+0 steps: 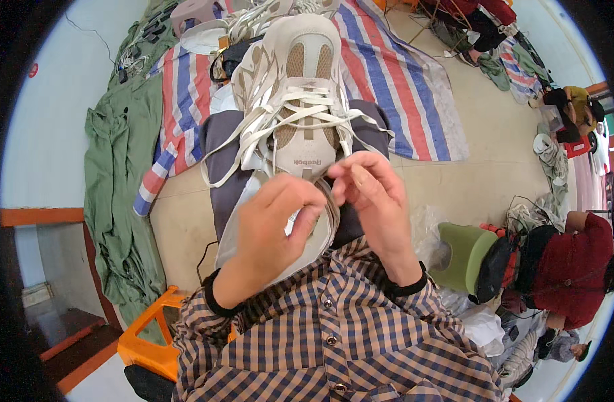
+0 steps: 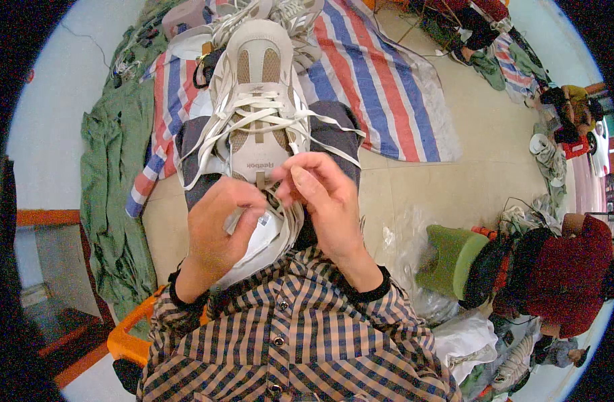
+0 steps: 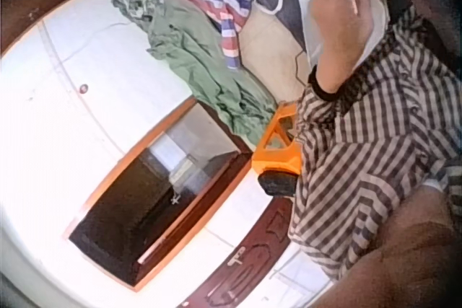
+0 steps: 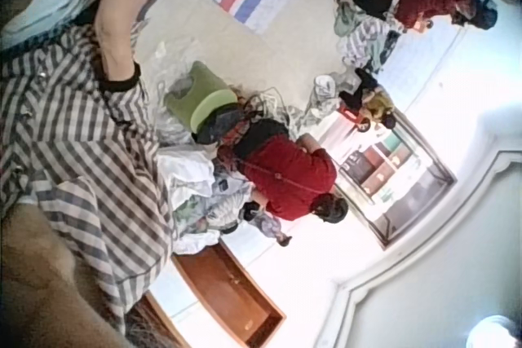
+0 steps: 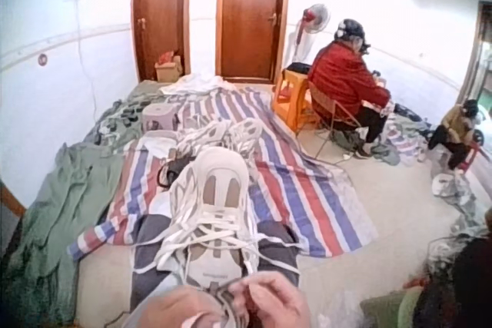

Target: Lacing a beige sneaker while holding it on the lap.

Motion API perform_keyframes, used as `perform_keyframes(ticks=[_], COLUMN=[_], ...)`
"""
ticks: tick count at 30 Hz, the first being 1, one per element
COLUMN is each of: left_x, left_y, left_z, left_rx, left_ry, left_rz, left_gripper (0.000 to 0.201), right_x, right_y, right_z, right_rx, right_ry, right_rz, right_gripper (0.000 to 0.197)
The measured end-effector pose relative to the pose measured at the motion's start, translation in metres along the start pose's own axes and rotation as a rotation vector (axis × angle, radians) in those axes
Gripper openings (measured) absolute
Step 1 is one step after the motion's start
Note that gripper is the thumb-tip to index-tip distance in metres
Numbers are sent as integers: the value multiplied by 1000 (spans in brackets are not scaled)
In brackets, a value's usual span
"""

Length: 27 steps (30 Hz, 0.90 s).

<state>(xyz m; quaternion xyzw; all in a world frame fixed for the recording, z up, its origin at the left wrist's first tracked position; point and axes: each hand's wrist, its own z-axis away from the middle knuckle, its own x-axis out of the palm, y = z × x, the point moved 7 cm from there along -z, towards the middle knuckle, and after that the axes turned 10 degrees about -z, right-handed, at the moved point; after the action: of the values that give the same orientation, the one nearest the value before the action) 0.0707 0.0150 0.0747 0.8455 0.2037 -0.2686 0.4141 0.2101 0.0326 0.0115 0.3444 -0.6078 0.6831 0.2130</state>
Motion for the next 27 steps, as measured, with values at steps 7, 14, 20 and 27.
perform_keyframes(ticks=[7, 14, 20, 27], left_x=[20, 33, 42, 53], left_y=[-32, -39, -52, -62], left_z=[-18, -37, -39, -49], left_rx=[-315, -325, -398, -490], left_ry=[-221, -343, -297, -284], left_rz=[127, 129, 213, 272], left_gripper=[40, 45, 41, 33], right_x=[22, 12, 8, 8], right_y=[-37, -29, -29, -32], right_z=[-12, -34, -36, -35], right_rx=[-622, -626, -703, -670], right_ry=[72, 80, 4, 22], right_rz=[1258, 1438, 1446, 1405], right_gripper=[54, 63, 59, 52])
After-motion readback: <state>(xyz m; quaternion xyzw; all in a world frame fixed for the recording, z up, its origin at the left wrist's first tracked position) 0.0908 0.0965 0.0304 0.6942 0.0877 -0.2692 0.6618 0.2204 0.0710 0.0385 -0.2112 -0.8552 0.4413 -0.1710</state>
